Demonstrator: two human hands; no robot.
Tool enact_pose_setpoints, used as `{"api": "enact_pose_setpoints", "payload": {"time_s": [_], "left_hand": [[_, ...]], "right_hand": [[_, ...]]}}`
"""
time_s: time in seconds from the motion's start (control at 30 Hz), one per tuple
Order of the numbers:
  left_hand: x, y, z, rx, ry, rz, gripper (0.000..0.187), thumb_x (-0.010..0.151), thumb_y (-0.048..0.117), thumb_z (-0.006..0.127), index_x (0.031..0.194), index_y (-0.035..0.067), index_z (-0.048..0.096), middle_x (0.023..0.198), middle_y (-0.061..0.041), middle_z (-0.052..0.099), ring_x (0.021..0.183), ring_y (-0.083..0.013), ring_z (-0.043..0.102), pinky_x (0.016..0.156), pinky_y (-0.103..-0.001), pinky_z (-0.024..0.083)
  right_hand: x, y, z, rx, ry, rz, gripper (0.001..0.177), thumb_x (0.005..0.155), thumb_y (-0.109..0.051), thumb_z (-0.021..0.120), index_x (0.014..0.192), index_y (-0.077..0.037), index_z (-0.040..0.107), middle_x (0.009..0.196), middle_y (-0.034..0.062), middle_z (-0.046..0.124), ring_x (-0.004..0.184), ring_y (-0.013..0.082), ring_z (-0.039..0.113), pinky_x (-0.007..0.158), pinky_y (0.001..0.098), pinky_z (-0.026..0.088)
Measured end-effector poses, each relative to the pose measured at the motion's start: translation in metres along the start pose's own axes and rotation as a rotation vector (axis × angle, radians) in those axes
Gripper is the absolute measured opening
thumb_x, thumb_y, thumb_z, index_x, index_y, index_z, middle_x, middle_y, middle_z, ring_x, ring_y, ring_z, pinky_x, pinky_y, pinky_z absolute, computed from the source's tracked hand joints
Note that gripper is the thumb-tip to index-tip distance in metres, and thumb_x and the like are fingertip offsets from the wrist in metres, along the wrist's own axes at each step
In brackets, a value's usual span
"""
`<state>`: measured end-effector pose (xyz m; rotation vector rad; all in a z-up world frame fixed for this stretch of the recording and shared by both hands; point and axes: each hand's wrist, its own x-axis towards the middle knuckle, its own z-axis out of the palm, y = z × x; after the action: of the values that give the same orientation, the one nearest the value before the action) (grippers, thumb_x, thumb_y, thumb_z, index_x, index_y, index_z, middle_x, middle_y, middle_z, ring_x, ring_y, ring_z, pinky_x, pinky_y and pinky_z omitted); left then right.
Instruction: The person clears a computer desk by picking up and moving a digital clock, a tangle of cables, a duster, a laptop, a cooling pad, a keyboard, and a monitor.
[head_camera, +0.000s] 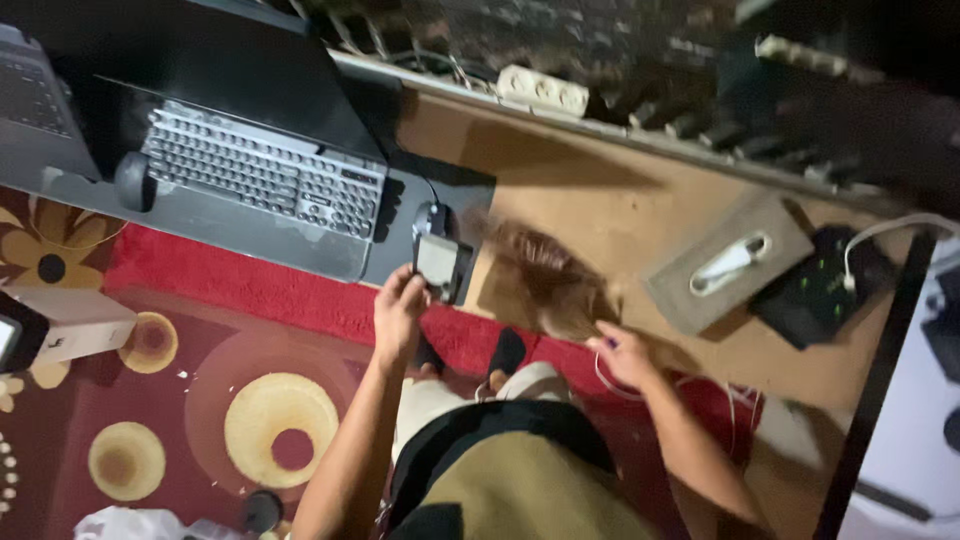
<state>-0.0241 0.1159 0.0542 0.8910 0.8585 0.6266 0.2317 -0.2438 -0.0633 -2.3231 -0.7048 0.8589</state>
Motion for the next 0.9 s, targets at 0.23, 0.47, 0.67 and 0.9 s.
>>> {"api": "enact_pose_setpoints", "payload": {"time_s": [0.23, 0.47, 0.67, 0.9], "left_hand": [[0.021, 0.036, 0.016, -0.126, -0.047, 0.134, 0.024, 0.104, 0.007, 0.057, 0.126, -0.002, 0.06, 0.103, -0.005, 0.067, 0.088, -0.0127, 0.064, 0.08, -0.028, 0.055], [0.007, 0.03, 0.002, -0.159, 0.007, 0.193, 0.025, 0.106, 0.007, 0.057, 0.129, -0.002, 0.061, 0.104, -0.005, 0.067, 0.087, -0.0123, 0.06, 0.079, -0.029, 0.051], [0.018, 0.002, -0.006, -0.281, 0.012, 0.077, 0.018, 0.104, 0.006, 0.057, 0.122, 0.002, 0.056, 0.099, -0.007, 0.066, 0.081, -0.0138, 0.063, 0.08, -0.035, 0.056], [0.086, -0.015, 0.057, -0.309, -0.076, -0.014, 0.026, 0.098, 0.005, 0.062, 0.124, 0.002, 0.055, 0.094, -0.008, 0.064, 0.079, -0.0168, 0.066, 0.08, -0.038, 0.06]], "right_hand": [[-0.022, 0.029, -0.006, 0.126, -0.003, -0.221, 0.044, 0.101, -0.035, 0.076, 0.125, 0.001, 0.064, 0.095, 0.0181, 0.073, 0.082, 0.0179, 0.063, 0.07, 0.0358, 0.053], [0.006, 0.009, -0.001, 0.047, -0.015, -0.093, 0.049, 0.092, -0.034, 0.074, 0.134, -0.008, 0.067, 0.111, 0.0192, 0.075, 0.097, 0.0264, 0.071, 0.083, 0.038, 0.054], [0.046, 0.015, 0.002, 0.079, 0.072, -0.14, 0.053, 0.094, -0.037, 0.072, 0.135, -0.004, 0.065, 0.125, 0.0214, 0.071, 0.113, 0.0288, 0.069, 0.098, 0.0383, 0.052], [0.0, 0.014, 0.006, 0.113, 0.08, 0.019, 0.05, 0.093, -0.037, 0.069, 0.131, -0.004, 0.067, 0.099, 0.0166, 0.075, 0.089, 0.0256, 0.071, 0.085, 0.0388, 0.056]]}}
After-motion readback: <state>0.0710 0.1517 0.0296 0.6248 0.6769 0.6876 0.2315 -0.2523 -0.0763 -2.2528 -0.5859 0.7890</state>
